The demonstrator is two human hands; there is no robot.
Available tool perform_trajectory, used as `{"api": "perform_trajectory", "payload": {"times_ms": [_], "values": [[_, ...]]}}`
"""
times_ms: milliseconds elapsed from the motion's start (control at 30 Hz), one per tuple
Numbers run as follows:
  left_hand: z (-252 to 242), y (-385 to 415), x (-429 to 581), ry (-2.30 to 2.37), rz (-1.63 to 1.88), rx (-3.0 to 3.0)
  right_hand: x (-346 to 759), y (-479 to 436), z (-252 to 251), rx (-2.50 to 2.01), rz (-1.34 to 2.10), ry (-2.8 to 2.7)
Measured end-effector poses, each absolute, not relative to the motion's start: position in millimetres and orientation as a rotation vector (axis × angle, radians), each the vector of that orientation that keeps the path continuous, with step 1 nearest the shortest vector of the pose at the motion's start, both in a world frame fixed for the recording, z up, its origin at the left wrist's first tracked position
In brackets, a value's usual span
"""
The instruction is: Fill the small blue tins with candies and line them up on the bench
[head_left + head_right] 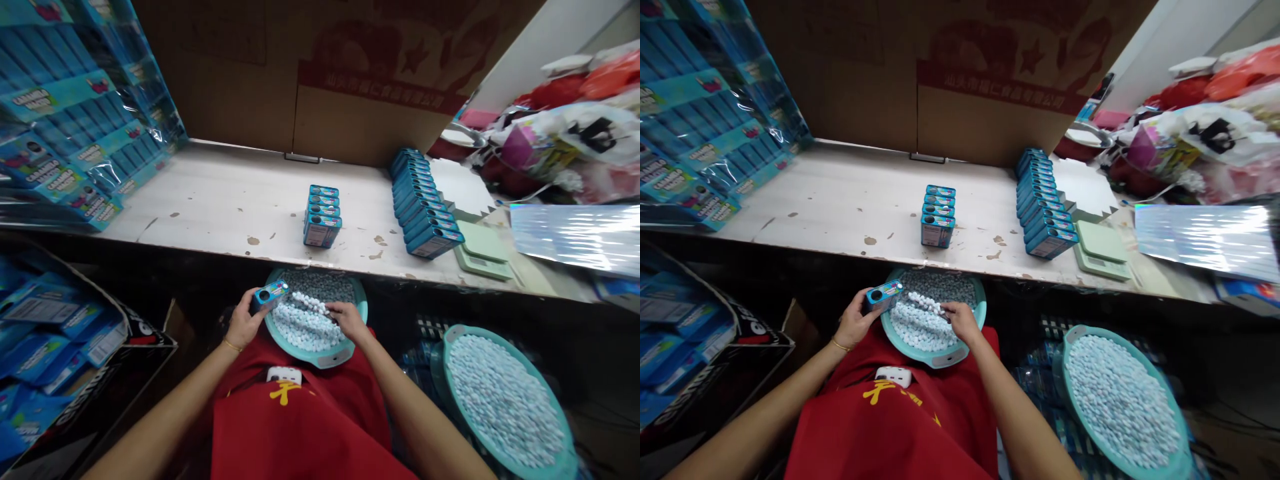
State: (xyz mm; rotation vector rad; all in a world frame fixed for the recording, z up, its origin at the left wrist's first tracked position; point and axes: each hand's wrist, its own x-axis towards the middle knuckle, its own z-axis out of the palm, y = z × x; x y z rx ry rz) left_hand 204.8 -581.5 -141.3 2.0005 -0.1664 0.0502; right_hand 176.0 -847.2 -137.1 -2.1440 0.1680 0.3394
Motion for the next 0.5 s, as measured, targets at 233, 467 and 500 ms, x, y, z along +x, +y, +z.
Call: {"api": "perform_trajectory", "payload": {"times_ms": [233, 467, 500], "values": [[-139.3, -611.3, 201.3, -0.331, -0.004, 2.074, 174.5, -844.7, -46.2, -2.520, 0.328, -0.202], [-143.2, -618.2, 196.7, -0.492, 0.007, 2.094, 178.8, -791.8, -1.3, -3.041, 0.526, -0.334], [-143.9, -617.7, 196.3, -0.493, 0.012, 2.090, 179.0, -786.8, 2.9, -3.052, 0.553, -0.353]]}}
